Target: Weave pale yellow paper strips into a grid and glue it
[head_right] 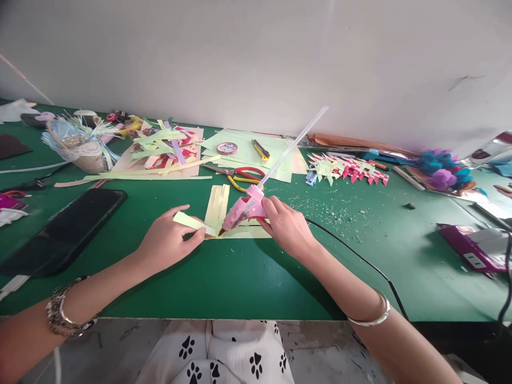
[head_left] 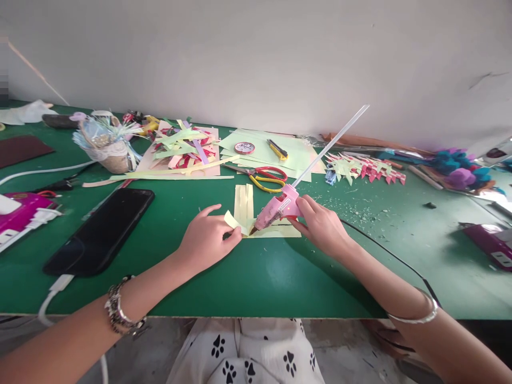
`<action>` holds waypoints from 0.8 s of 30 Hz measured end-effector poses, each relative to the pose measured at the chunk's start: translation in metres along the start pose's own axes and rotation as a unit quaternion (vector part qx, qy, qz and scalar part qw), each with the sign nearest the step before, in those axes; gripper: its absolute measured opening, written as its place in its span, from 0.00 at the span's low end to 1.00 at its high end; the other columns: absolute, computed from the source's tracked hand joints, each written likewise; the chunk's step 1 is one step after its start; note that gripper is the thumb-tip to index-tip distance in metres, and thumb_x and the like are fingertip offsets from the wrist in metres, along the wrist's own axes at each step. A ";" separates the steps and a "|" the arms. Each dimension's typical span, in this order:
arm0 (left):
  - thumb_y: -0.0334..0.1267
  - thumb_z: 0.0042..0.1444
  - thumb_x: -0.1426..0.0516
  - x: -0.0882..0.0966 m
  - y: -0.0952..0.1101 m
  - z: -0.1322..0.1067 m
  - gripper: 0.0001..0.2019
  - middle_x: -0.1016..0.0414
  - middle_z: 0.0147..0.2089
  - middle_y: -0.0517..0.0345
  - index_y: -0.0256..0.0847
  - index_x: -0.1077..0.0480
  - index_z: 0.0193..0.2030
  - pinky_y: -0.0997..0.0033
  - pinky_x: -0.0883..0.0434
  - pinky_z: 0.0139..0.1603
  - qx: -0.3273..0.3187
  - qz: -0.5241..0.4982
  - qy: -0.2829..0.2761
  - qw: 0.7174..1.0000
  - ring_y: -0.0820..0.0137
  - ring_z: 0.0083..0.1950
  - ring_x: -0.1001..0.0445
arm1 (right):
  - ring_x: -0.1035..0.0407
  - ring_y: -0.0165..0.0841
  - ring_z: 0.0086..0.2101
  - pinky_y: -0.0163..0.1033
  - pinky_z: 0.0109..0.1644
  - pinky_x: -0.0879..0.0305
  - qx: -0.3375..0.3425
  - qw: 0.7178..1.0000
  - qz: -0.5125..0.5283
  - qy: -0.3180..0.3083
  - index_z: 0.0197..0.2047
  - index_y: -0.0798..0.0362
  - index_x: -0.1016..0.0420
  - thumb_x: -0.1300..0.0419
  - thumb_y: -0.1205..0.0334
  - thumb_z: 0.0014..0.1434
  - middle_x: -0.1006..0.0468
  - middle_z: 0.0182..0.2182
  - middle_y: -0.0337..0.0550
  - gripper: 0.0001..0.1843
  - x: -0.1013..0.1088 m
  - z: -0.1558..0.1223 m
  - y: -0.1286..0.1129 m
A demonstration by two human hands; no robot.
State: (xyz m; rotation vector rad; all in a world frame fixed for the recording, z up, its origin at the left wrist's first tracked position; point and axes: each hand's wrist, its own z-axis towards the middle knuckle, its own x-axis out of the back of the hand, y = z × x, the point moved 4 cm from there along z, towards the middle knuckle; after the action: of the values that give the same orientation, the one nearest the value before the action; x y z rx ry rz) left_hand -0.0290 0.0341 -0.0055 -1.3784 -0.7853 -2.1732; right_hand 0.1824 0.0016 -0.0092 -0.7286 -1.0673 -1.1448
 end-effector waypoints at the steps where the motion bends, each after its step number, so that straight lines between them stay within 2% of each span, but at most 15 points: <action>1: 0.39 0.57 0.54 0.000 0.000 0.000 0.22 0.30 0.15 0.65 0.44 0.28 0.16 0.56 0.37 0.59 0.000 -0.002 -0.002 1.000 0.76 0.18 0.36 | 0.38 0.30 0.25 0.32 0.20 0.53 0.001 1.000 -0.004 0.002 0.37 0.53 0.40 0.54 0.56 0.63 0.33 0.30 0.42 0.10 0.001 0.000 0.000; 7: 0.38 0.57 0.54 -0.002 -0.001 0.000 0.21 0.25 0.22 0.64 0.43 0.27 0.19 0.55 0.39 0.60 0.000 -0.010 -0.006 1.000 0.75 0.23 0.31 | 0.36 0.32 0.27 0.33 0.21 0.53 0.001 1.000 -0.026 0.004 0.37 0.53 0.40 0.56 0.57 0.64 0.31 0.30 0.44 0.10 0.004 0.000 -0.002; 12: 0.39 0.57 0.54 -0.002 -0.001 -0.001 0.22 0.26 0.20 0.64 0.43 0.28 0.17 0.54 0.39 0.60 -0.001 -0.013 -0.007 1.000 0.76 0.19 0.33 | 0.36 0.32 0.27 0.33 0.21 0.53 -0.004 0.999 -0.040 -0.007 0.39 0.54 0.40 0.55 0.60 0.63 0.30 0.32 0.45 0.08 0.006 -0.001 0.000; 17: 0.39 0.57 0.54 -0.001 -0.001 0.000 0.20 0.25 0.22 0.64 0.43 0.27 0.19 0.53 0.38 0.59 0.000 -0.021 -0.005 1.000 0.74 0.22 0.31 | 0.36 0.33 0.27 0.33 0.21 0.54 -0.014 0.998 -0.051 -0.016 0.38 0.53 0.40 0.55 0.59 0.63 0.31 0.31 0.45 0.08 0.008 -0.004 0.004; 24: 0.39 0.56 0.53 -0.002 -0.001 0.000 0.19 0.27 0.19 0.63 0.43 0.26 0.20 0.55 0.38 0.58 0.010 -0.032 0.008 0.999 0.73 0.23 0.30 | 0.39 0.30 0.24 0.32 0.20 0.55 -0.021 0.998 -0.058 -0.011 0.38 0.53 0.40 0.54 0.58 0.62 0.31 0.31 0.43 0.08 0.009 -0.010 0.011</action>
State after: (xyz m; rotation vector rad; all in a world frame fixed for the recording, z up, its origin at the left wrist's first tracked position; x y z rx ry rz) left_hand -0.0289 0.0347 -0.0075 -1.3414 -0.8535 -2.2157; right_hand 0.1957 -0.0072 -0.0032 -0.7202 -1.1188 -1.2636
